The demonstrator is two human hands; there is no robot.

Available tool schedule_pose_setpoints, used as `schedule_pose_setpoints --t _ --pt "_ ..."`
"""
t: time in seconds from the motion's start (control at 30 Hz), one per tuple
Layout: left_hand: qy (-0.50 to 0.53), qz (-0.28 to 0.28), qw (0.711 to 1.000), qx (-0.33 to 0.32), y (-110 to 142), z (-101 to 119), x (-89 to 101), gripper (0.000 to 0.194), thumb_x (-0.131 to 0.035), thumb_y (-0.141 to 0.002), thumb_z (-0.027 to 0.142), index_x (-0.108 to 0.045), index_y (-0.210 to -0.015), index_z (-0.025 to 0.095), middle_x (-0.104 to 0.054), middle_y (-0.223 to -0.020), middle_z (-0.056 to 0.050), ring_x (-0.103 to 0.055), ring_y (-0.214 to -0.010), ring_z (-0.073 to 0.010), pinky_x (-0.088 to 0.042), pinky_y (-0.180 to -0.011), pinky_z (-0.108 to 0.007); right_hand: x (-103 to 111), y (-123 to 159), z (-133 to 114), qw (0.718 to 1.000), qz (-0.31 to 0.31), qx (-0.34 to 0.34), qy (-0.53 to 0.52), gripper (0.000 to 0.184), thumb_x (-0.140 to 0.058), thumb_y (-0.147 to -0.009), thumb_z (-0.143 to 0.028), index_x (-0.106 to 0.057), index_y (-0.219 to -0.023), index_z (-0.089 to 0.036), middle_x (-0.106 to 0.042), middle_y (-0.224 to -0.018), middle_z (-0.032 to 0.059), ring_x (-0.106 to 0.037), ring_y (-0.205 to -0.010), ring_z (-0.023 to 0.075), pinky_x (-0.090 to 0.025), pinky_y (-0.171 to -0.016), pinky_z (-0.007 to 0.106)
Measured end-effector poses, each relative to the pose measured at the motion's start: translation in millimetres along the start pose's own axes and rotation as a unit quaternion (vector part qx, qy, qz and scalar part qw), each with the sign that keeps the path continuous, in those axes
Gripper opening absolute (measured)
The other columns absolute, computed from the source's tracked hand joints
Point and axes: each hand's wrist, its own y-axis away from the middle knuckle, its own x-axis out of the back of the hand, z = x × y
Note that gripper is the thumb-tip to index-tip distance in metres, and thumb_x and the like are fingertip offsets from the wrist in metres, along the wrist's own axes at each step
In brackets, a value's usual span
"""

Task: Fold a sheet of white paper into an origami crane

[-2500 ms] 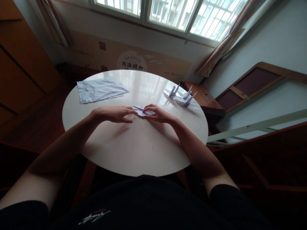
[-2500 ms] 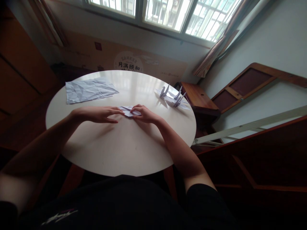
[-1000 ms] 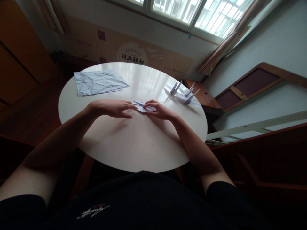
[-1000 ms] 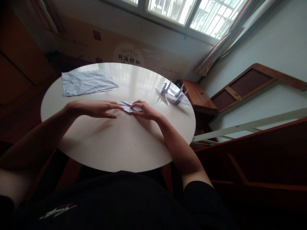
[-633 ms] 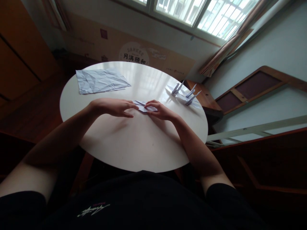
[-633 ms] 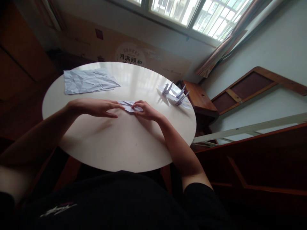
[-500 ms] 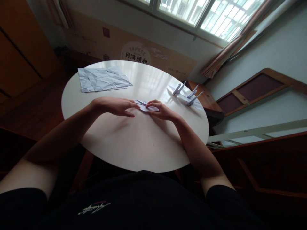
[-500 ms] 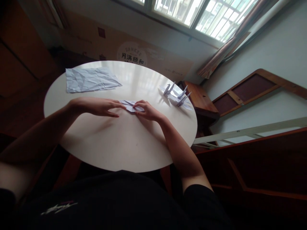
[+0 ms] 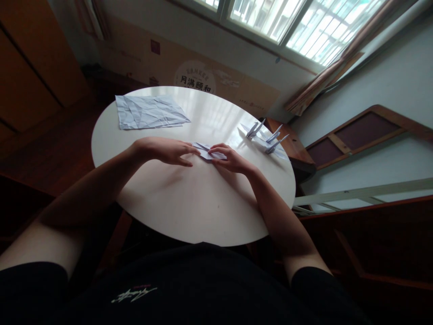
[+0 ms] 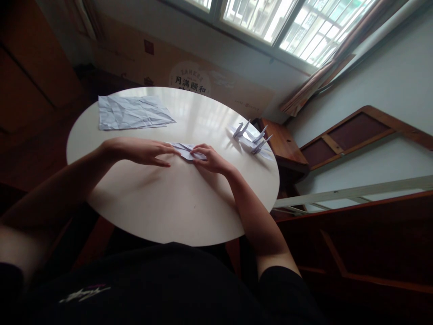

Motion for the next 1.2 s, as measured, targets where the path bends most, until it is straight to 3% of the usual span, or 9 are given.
schedule_pose_setpoints --t 0.47,0.77,0.8,0.9,0.97,1.2 --pt "-0.022 -0.005 1.0 0.004 0 1 -2.0 0.054 -0.054 -0.1 0.046 -0.053 -0.148 0.02 -0.058 -0.145 -0.011 -0.059 -0.127 -0.0256 -0.04 -0.109 -0.031 -1 -1 1 1.0 0.006 0.011 -0.007 0.04 -0.069 -0.091 -0.049 -0.072 -0.121 -0.022 -0.061 -0.129 0.0142 -0.06 -0.123 0.0283 -0.044 -0.113 0.052" --pt "-0.069 0.1 0.992 -0.024 -17 1 -10.8 0.042 -0.056 -0.099 0.036 -0.063 -0.138 0.022 -0.067 -0.116 -0.011 -0.065 -0.105 -0.025 -0.048 -0.096 -0.035 -3 -3 0 1.0 0.02 0.018 0.002 0.035 -0.073 -0.089 -0.043 -0.074 -0.118 -0.023 -0.064 -0.125 0.0138 -0.061 -0.12 0.0283 -0.047 -0.109 0.052" --pt "-0.074 0.123 0.989 -0.026 -21 3 -12.5 0.039 -0.057 -0.098 0.034 -0.064 -0.135 0.023 -0.066 -0.115 -0.01 -0.065 -0.103 -0.0247 -0.049 -0.095 -0.036 -3 -3 0 1.0 0.022 0.017 0.003 0.034 -0.073 -0.089 -0.041 -0.074 -0.118 -0.023 -0.064 -0.125 0.0139 -0.061 -0.12 0.0282 -0.047 -0.109 0.052" --pt "-0.085 0.262 0.961 0.002 -34 9 -19.3 0.032 -0.052 -0.1 0.03 -0.068 -0.126 0.022 -0.061 -0.125 -0.012 -0.062 -0.107 -0.0256 -0.051 -0.094 -0.039 -5 -3 0 1.0 0.028 0.011 0.007 0.032 -0.072 -0.09 -0.037 -0.074 -0.118 -0.022 -0.063 -0.127 0.0141 -0.06 -0.121 0.0281 -0.047 -0.109 0.052" --pt "-0.086 0.299 0.95 0.015 -43 10 -23.7 0.031 -0.051 -0.1 0.032 -0.069 -0.123 0.02 -0.059 -0.125 -0.013 -0.061 -0.11 -0.0271 -0.052 -0.095 -0.041 -7 -3 1 0.999 0.031 0.007 0.009 0.03 -0.072 -0.09 -0.035 -0.074 -0.118 -0.023 -0.063 -0.128 0.0137 -0.06 -0.122 0.0283 -0.047 -0.109 0.052" --pt "-0.035 0.223 0.972 0.066 -57 -6 -23.2 0.039 -0.057 -0.094 0.032 -0.062 -0.131 0.02 -0.059 -0.121 -0.011 -0.065 -0.106 -0.027 -0.053 -0.096 -0.041 -10 -5 2 0.998 0.044 0.017 0.028 0.029 -0.072 -0.089 -0.031 -0.074 -0.116 -0.022 -0.066 -0.124 0.0136 -0.063 -0.118 0.0287 -0.049 -0.107 0.05"
